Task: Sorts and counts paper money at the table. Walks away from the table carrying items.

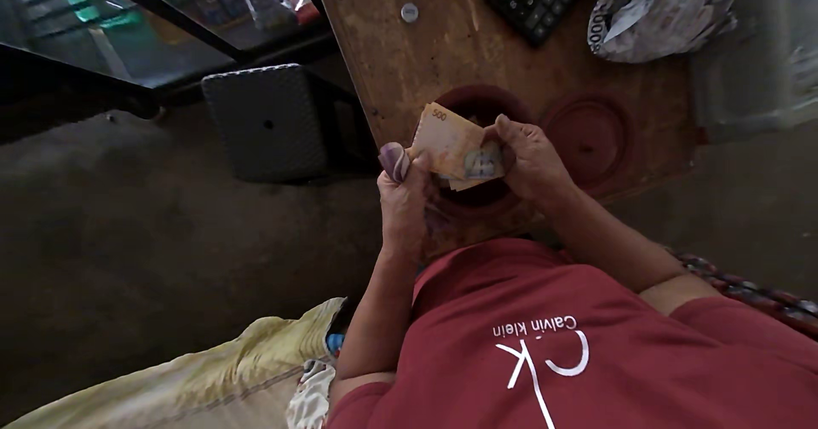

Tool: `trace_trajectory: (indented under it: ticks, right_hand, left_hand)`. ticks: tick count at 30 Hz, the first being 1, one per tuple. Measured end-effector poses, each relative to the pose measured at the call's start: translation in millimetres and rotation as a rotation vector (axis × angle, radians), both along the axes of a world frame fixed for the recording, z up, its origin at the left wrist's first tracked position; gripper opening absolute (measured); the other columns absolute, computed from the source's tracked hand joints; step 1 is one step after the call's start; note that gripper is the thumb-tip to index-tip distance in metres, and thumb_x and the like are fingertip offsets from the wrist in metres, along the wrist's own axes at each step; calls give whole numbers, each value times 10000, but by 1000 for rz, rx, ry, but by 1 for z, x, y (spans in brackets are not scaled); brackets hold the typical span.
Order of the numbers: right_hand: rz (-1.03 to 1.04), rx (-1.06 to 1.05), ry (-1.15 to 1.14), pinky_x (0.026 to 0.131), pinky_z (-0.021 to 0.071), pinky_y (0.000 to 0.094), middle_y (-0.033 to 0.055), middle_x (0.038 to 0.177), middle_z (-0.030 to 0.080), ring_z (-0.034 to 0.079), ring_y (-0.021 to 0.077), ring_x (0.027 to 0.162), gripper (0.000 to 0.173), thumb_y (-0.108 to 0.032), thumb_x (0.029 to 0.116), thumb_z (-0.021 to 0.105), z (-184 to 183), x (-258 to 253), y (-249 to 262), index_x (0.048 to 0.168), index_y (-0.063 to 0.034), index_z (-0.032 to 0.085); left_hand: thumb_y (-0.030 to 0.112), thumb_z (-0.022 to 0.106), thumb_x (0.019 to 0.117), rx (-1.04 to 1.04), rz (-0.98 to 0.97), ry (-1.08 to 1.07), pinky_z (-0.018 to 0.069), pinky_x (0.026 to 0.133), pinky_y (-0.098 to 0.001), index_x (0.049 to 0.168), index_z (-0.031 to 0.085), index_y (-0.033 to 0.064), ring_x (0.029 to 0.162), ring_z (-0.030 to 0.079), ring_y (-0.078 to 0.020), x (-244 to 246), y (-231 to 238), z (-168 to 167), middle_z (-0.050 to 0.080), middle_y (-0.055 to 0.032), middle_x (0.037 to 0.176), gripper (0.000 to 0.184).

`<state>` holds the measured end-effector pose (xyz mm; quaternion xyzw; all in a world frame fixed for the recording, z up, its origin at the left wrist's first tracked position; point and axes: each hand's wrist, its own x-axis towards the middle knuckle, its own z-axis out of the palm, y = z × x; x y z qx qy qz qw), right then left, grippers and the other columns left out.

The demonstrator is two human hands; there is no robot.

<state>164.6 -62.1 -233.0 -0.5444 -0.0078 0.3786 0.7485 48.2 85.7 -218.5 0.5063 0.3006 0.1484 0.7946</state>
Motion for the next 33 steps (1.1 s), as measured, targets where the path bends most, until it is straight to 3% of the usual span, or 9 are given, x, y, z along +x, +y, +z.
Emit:
trace_trajectory:
  ticks: [3, 7, 10, 13, 15, 19, 23, 28, 33]
  right_hand:
    - [-26, 16, -85, 798, 617, 305, 22, 962, 723, 707, 104, 850, 178, 10, 1007, 518, -6, 4, -4, 1082, -32, 674]
    - [-41, 35, -112, 918, 609, 383, 99, 1207, 677, 712, 188, 1028, 515, 119, 945, 564, -7, 8, -6, 1430, -27, 469]
    - [-71, -6, -108, 858, 622, 353, 61, 1080, 693, 715, 150, 939, 364, 85, 951, 589, -8, 10, -6, 1294, -30, 541]
    - [-99, -23, -63, 798, 622, 325, 7, 928, 695, 709, 108, 838, 150, 29, 982, 586, -7, 10, -6, 1083, -80, 568]
    - [-114, -11, -42, 776, 621, 321, 9, 891, 689, 704, 108, 807, 112, 15, 992, 581, -8, 10, -5, 1034, -87, 559]
    - [-133, 21, -17, 788, 623, 328, 19, 930, 698, 713, 120, 834, 103, -1, 1018, 546, -10, 11, -5, 1074, -85, 566]
    - [-150, 45, 78, 811, 628, 358, 69, 1037, 707, 726, 170, 897, 237, -4, 1041, 493, -6, 14, -4, 1267, -36, 557]
    - [-110, 88, 103, 875, 615, 380, 83, 1113, 701, 720, 186, 963, 307, 41, 1025, 483, -7, 18, -6, 1317, -28, 550]
    - [-110, 110, 146, 824, 629, 371, 69, 971, 724, 730, 167, 867, 176, 56, 990, 539, -2, 16, -6, 1113, -49, 611]
  left_hand:
    - [64, 539, 1022, -1, 51, -21, 429, 464, -175, 852, 592, 162, 458, 436, -12, 0, 5, -3, 477, 98, 564, 203]
    - [94, 530, 1030, -19, 78, -10, 425, 467, -180, 822, 571, 166, 454, 417, -21, -3, 12, -5, 443, 92, 559, 224]
    - [194, 571, 1042, -4, 55, 10, 433, 469, -157, 830, 584, 219, 453, 426, -9, -11, 12, 0, 438, 106, 558, 213]
    - [178, 554, 1044, -15, 64, 5, 425, 470, -158, 810, 569, 218, 453, 421, -10, -12, 12, 0, 432, 107, 556, 238]
    - [178, 563, 1041, -11, 62, 11, 424, 464, -158, 816, 577, 214, 449, 421, -12, -13, 12, 0, 438, 104, 556, 228]
    - [159, 593, 1024, 79, 48, 29, 359, 417, -137, 791, 567, 220, 428, 384, 4, -14, 14, -1, 437, 106, 553, 242]
    - [50, 600, 983, 230, 118, 92, 395, 453, -171, 752, 561, 195, 470, 436, 6, -9, 21, -10, 493, 123, 572, 275]
    - [59, 653, 955, 280, 111, 121, 398, 455, -161, 734, 561, 208, 471, 449, 21, -10, 20, -11, 515, 132, 573, 282]
    - [59, 669, 948, 266, 83, 155, 464, 495, -168, 769, 589, 184, 521, 535, 17, -8, 17, -5, 586, 116, 613, 233]
